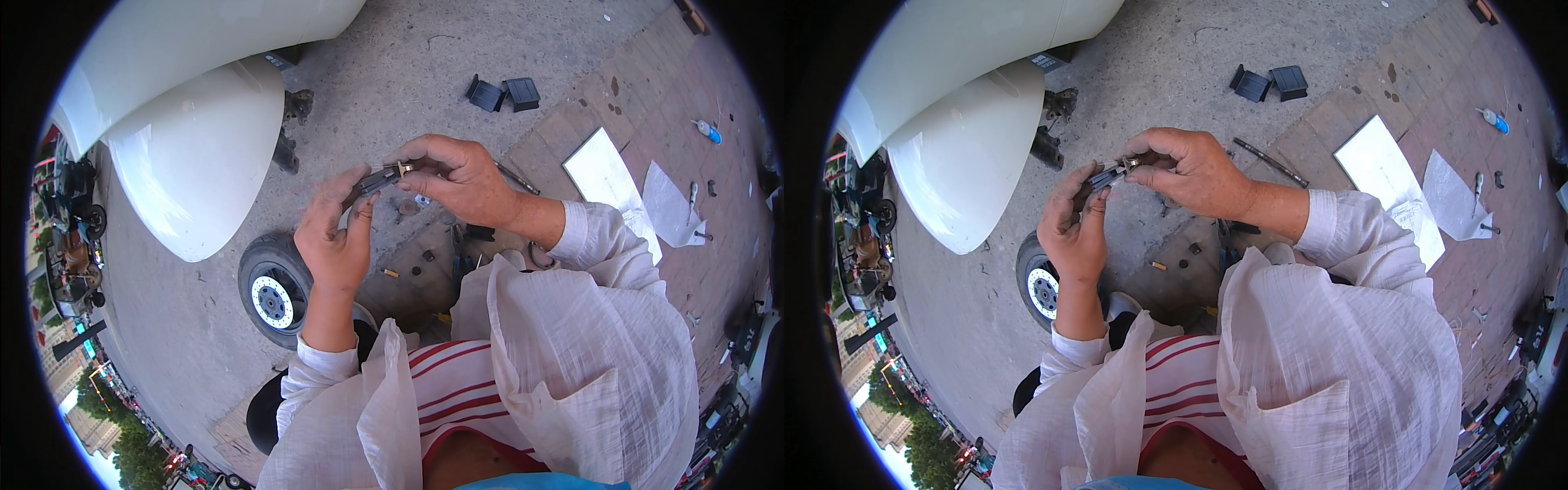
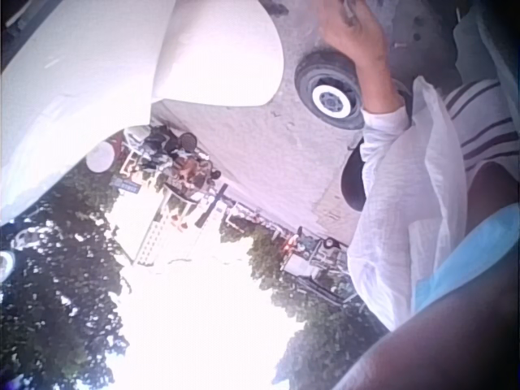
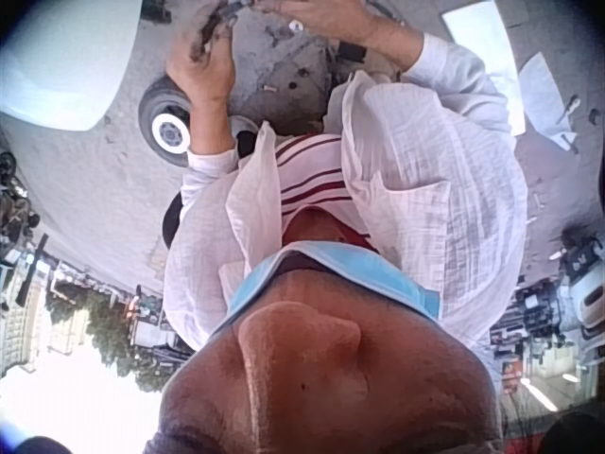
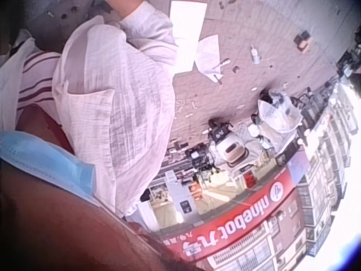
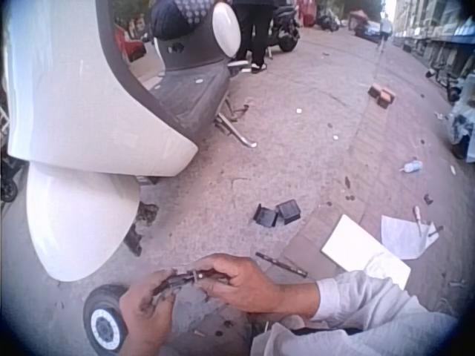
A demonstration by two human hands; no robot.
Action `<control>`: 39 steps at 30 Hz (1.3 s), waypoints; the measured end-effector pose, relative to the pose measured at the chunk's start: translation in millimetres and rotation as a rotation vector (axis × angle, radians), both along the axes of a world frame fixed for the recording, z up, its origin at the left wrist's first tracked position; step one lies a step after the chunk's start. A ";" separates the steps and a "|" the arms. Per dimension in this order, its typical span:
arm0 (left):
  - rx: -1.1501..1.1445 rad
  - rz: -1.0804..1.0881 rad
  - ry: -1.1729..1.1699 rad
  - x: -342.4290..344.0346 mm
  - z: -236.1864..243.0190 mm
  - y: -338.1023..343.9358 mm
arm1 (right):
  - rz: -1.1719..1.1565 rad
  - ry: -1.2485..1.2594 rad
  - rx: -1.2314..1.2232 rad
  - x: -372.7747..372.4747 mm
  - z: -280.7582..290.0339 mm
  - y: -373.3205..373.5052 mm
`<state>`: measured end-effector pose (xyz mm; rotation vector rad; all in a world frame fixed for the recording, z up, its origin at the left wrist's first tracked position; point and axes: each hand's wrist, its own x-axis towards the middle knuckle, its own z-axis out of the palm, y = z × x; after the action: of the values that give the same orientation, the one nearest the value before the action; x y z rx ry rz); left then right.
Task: The person sits on the ground and assembles small metal and plastic components of a scooter, using a screwdriver to tighten screws and fit parts together. They handle multiple small pieces, align them, and secure them with fasteners.
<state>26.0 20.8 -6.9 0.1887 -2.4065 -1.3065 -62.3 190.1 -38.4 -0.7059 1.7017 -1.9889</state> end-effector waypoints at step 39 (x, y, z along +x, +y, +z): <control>1.010 0.129 -0.409 -7.3 -25.8 6.8 | -0.013 -0.068 0.307 -3.3 -7.5 -5.7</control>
<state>18.7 27.7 -32.6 0.9297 -1.7107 -2.4724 -65.6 184.3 -45.9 -0.5139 1.9160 -1.6854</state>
